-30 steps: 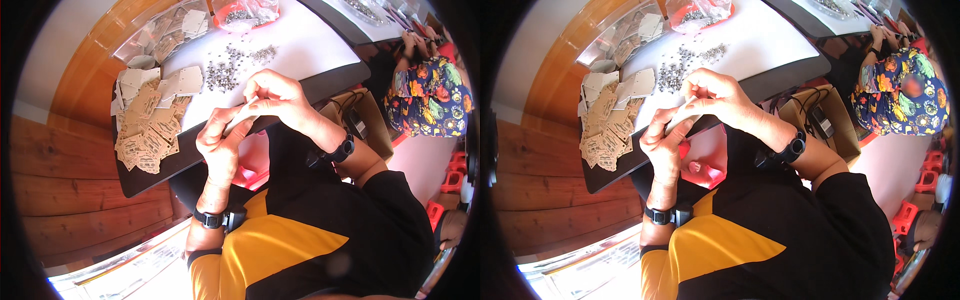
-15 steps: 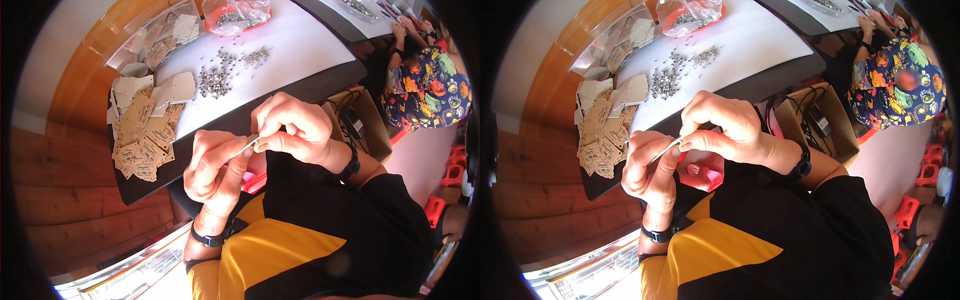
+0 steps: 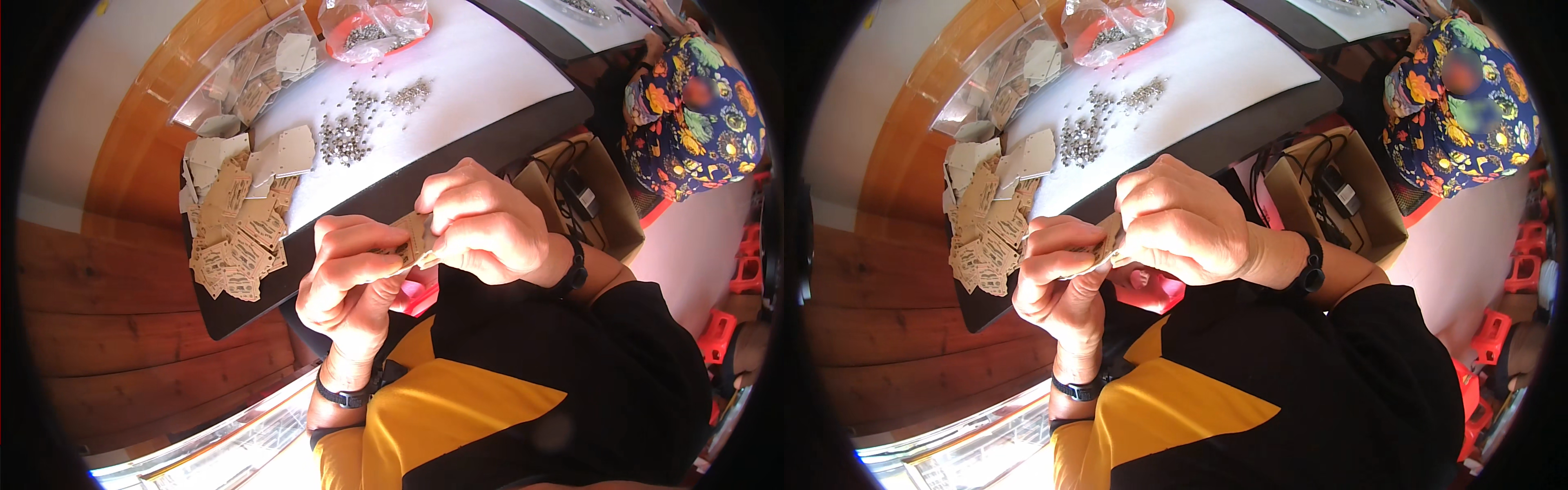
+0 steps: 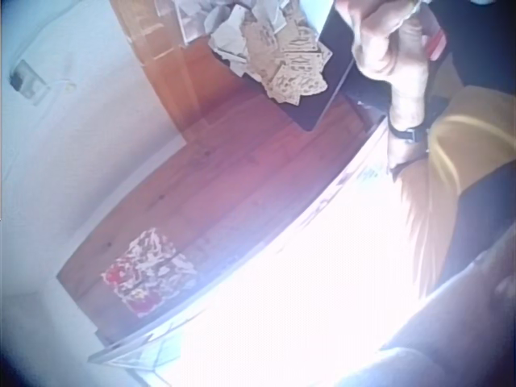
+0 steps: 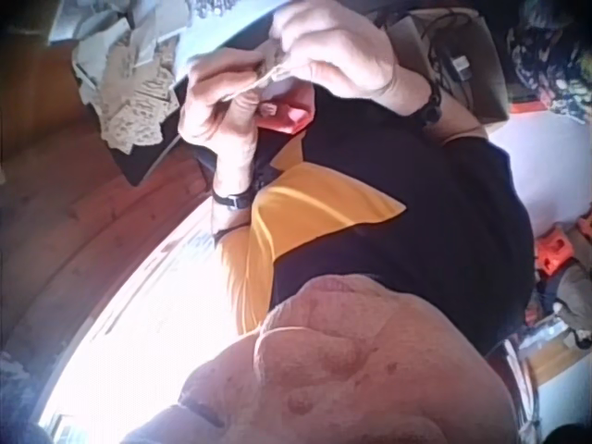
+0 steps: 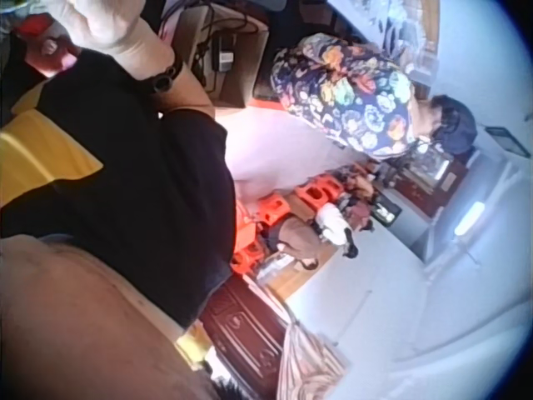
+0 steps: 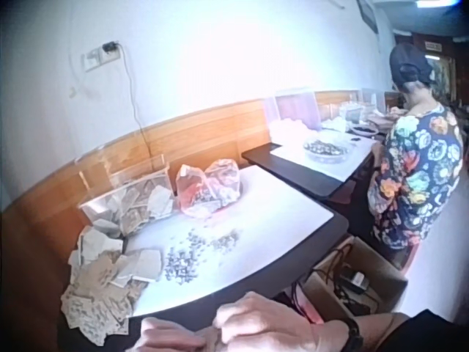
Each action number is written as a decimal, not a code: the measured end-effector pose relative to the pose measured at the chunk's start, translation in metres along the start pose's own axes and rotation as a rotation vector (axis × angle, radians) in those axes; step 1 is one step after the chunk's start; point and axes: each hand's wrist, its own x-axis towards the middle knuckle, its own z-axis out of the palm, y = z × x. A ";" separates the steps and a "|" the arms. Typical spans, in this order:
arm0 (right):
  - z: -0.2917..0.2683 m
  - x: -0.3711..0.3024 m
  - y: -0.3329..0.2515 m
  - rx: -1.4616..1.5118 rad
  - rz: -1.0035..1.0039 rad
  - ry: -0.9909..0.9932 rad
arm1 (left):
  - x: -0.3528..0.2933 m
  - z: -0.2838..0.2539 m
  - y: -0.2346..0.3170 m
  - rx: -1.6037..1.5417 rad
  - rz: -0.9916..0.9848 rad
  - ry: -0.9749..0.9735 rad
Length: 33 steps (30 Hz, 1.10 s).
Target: Inserting small metal rivets into pre-cut shoe upper components by hand.
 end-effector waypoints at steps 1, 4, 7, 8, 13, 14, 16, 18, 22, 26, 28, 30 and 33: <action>0.000 -0.001 -0.001 -0.018 -0.017 0.002 | -0.001 0.000 -0.001 -0.038 -0.013 -0.009; -0.003 -0.008 0.000 -0.109 -0.112 -0.031 | -0.003 0.000 -0.003 -0.099 -0.038 -0.034; -0.003 -0.013 0.002 -0.184 -0.173 -0.038 | -0.005 0.002 -0.005 -0.132 -0.087 -0.054; -0.003 -0.013 0.003 -0.200 -0.189 -0.035 | -0.006 0.003 -0.005 -0.129 -0.088 -0.057; -0.009 -0.017 0.002 -0.209 -0.196 -0.055 | -0.008 0.004 -0.005 -0.133 -0.085 -0.096; -0.009 -0.019 0.001 -0.204 -0.195 -0.058 | -0.008 0.004 -0.004 -0.132 -0.086 -0.099; -0.008 -0.023 0.001 -0.217 -0.196 -0.047 | -0.008 0.005 -0.003 -0.080 -0.031 -0.107; -0.009 -0.024 0.000 -0.229 -0.196 -0.038 | -0.005 0.005 0.000 -0.067 -0.015 -0.118; -0.010 -0.019 -0.002 -0.146 -0.109 -0.017 | -0.005 0.009 0.002 -0.061 -0.017 -0.124; -0.011 -0.005 0.004 0.117 0.198 -0.070 | -0.006 0.011 -0.003 -0.062 -0.109 -0.090; -0.010 -0.007 0.007 0.168 0.270 -0.029 | -0.014 0.013 0.001 -0.088 -0.320 -0.011; -0.013 -0.006 0.002 0.173 0.379 0.043 | -0.018 0.017 0.000 -0.155 -0.493 0.123; -0.014 -0.012 0.010 0.188 0.470 0.065 | -0.015 0.018 0.002 -0.151 -0.629 0.216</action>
